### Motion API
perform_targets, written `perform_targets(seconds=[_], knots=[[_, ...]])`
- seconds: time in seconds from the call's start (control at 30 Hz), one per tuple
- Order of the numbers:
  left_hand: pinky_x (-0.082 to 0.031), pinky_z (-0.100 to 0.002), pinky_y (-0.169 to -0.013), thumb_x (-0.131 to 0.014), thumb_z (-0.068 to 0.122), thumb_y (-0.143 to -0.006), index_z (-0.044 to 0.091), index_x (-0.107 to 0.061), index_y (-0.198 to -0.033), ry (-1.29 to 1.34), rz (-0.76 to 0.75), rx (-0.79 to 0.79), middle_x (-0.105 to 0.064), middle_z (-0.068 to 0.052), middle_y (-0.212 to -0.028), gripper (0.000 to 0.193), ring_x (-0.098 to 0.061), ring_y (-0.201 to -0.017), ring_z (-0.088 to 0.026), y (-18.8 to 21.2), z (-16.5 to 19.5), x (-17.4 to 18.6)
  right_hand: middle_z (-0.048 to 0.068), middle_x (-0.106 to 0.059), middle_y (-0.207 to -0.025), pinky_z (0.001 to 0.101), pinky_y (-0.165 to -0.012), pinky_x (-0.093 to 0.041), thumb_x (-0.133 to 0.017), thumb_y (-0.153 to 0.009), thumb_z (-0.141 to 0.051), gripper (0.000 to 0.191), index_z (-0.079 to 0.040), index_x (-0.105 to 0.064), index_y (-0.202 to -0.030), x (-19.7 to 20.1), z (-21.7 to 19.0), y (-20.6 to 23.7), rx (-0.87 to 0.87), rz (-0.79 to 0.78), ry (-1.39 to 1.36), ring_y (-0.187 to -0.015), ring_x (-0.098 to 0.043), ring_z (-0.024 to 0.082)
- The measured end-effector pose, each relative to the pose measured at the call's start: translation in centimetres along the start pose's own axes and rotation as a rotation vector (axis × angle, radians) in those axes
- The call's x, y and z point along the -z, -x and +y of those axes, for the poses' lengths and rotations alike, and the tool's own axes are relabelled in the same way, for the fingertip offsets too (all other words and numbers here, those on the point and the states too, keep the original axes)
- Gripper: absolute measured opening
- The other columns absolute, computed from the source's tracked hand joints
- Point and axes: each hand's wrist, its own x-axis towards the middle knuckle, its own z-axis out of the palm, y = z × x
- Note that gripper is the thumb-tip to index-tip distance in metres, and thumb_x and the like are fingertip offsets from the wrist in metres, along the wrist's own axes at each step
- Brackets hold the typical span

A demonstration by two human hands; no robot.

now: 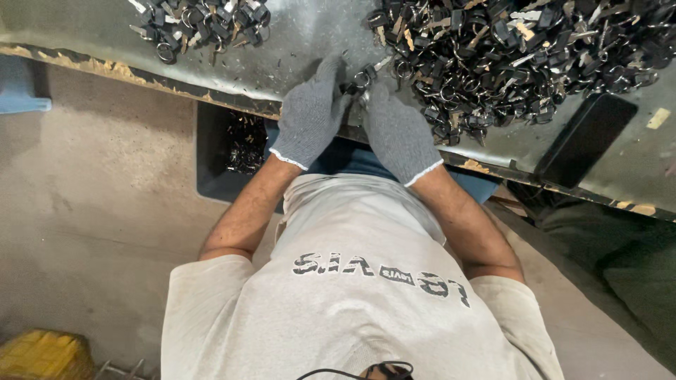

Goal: The person picks individual keys from a large pile on the worktable, briefly handles each one, and drops it into a bin below the table edge. The person repeats this pick-and-drop cycle continuously across the episode, working through the pile one key at a time.

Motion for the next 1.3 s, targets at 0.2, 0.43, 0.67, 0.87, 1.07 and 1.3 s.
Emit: perform_targets(seconds=[0.2,0.43,0.67,0.87,1.07,1.3], knots=[[-0.053,-0.046,-0.080,-0.069,0.012,-0.092,0.009,-0.066,-0.114,0.006,0.093,-0.135,-0.068,-0.013,-0.103,0.022,-0.067,-0.092,-0.035,0.5,0.1,0.3,0.019,-0.067,-0.082,0.0468,-0.055,-0.057,-0.065,-0.099,-0.024,0.029,-0.001,-0.052,-0.112,0.0,-0.3,-0.2,0.009,0.068,-0.103,-0.069,-0.070,0.038],[-0.052,-0.046,-0.082,-0.064,0.009,-0.094,0.007,-0.065,-0.115,-0.084,0.097,-0.201,-0.065,-0.013,-0.099,0.021,-0.066,-0.093,-0.034,0.9,-0.5,-1.3,0.015,-0.066,-0.068,0.0467,-0.049,-0.056,-0.060,-0.104,-0.021,0.023,0.000,-0.054,-0.113,-1.7,0.3,-0.6,-0.049,-0.051,0.048,-0.059,-0.070,0.037],[-0.053,-0.046,-0.083,-0.068,0.010,-0.094,0.006,-0.060,-0.125,0.002,0.107,-0.175,-0.066,-0.013,-0.103,0.032,-0.067,-0.095,-0.034,0.6,-0.6,-0.7,0.018,-0.068,-0.081,0.0458,-0.052,-0.057,-0.063,-0.100,-0.022,0.025,0.001,-0.056,-0.109,-1.6,1.0,-0.8,-0.018,-0.049,0.054,-0.064,-0.072,0.035],[-0.053,-0.045,-0.086,-0.066,0.001,-0.082,0.008,-0.060,-0.130,0.032,0.209,-0.212,-0.067,-0.014,-0.111,0.048,-0.066,-0.101,-0.035,1.3,0.0,-0.7,0.015,-0.068,-0.087,0.0434,-0.046,-0.055,-0.064,-0.101,-0.022,0.030,-0.003,-0.059,-0.122,-1.3,-0.5,0.5,0.073,0.028,0.169,-0.061,-0.070,0.032],[-0.054,-0.044,-0.084,-0.068,0.002,-0.092,0.007,-0.060,-0.134,0.081,0.153,-0.146,-0.066,-0.012,-0.104,0.043,-0.067,-0.095,-0.034,1.6,0.0,-1.4,0.021,-0.067,-0.078,0.0506,-0.068,-0.056,-0.061,-0.103,-0.026,0.035,0.003,-0.052,-0.120,-0.2,0.4,-1.8,-0.087,-0.361,-0.199,-0.073,-0.070,0.042],[-0.052,-0.045,-0.071,-0.072,0.014,-0.094,0.009,-0.064,-0.114,-0.110,0.260,-0.164,-0.066,-0.011,-0.095,0.022,-0.067,-0.082,-0.033,2.2,0.9,-0.9,0.021,-0.067,-0.093,0.0475,-0.057,-0.056,-0.067,-0.097,-0.020,0.027,-0.001,-0.054,-0.111,0.6,0.7,-0.2,0.019,-0.031,-0.142,-0.073,-0.071,0.041]])
